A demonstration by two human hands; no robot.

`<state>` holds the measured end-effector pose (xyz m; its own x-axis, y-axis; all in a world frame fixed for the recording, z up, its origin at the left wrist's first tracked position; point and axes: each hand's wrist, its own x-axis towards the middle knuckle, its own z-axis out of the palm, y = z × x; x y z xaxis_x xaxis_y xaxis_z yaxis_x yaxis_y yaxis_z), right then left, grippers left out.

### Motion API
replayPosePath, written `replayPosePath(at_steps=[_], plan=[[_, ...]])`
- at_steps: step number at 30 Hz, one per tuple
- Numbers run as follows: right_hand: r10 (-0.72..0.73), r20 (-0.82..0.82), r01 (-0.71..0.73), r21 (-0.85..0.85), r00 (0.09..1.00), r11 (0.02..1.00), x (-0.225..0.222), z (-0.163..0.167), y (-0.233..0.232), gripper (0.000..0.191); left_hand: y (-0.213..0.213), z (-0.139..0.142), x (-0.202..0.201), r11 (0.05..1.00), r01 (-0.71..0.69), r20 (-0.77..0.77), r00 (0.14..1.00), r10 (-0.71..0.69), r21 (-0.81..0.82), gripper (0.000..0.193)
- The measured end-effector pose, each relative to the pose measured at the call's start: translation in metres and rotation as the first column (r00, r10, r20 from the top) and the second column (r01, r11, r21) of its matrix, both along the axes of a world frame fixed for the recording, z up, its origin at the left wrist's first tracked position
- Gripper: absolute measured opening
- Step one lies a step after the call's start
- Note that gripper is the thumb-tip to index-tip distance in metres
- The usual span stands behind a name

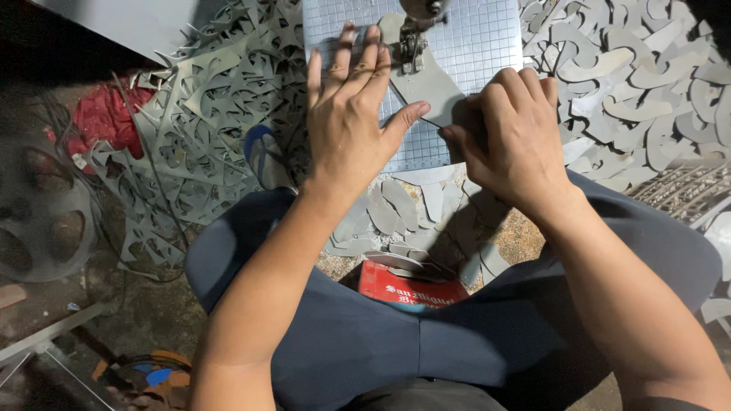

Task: The person sits cross-legged on the floor and uses a sewing machine to stitch gray shoe parts. They repeatedly pick up individual pieces, guide them under the needle, and place finished pieces aside.

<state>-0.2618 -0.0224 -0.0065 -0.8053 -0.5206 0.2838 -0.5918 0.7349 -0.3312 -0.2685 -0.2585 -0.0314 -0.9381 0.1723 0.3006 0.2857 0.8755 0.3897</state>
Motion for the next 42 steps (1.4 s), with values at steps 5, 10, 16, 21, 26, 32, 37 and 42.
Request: replayPosePath(at_steps=[5, 10, 16, 21, 26, 32, 37, 42], plan=[[-0.020, -0.014, 0.020, 0.003, 1.000, 1.000, 0.001, 0.008, -0.005, 0.036, -0.003, 0.009, -0.004, 1.000, 0.020, 0.004, 1.000, -0.020, 0.021, 0.076], [-0.032, -0.025, 0.033, 0.012, 0.999, 0.999, 0.002, 0.013, -0.012, 0.036, -0.010, 0.018, -0.008, 0.998, 0.050, 0.020, 0.999, -0.051, 0.028, 0.073], [-0.046, -0.024, 0.046, -0.007, 0.999, 0.999, 0.006, 0.017, -0.021, 0.037, -0.018, 0.025, -0.015, 0.994, 0.109, 0.046, 0.993, -0.111, 0.025, 0.073], [-0.068, -0.031, 0.068, -0.014, 0.997, 0.998, 0.008, 0.022, -0.028, 0.035, -0.027, 0.032, -0.022, 0.987, 0.163, 0.081, 0.983, -0.162, 0.001, 0.075], [-0.075, -0.055, 0.075, -0.015, 0.996, 0.997, 0.008, 0.026, -0.034, 0.034, -0.032, 0.035, -0.031, 0.979, 0.204, 0.092, 0.975, -0.201, -0.021, 0.078], [-0.084, -0.081, 0.083, -0.013, 0.993, 0.996, 0.009, 0.027, -0.041, 0.035, -0.040, 0.039, -0.037, 0.980, 0.201, 0.223, 0.955, -0.195, -0.004, 0.076], [-0.102, -0.087, 0.099, -0.032, 0.991, 0.995, 0.011, 0.029, -0.046, 0.036, -0.041, 0.043, -0.039, 0.970, 0.244, 0.088, 0.966, -0.243, -0.002, 0.072], [-0.123, -0.120, 0.119, -0.043, 0.985, 0.992, 0.013, 0.028, -0.050, 0.037, -0.041, 0.050, -0.040, 0.978, 0.208, 0.242, 0.950, -0.196, -0.026, 0.067]])
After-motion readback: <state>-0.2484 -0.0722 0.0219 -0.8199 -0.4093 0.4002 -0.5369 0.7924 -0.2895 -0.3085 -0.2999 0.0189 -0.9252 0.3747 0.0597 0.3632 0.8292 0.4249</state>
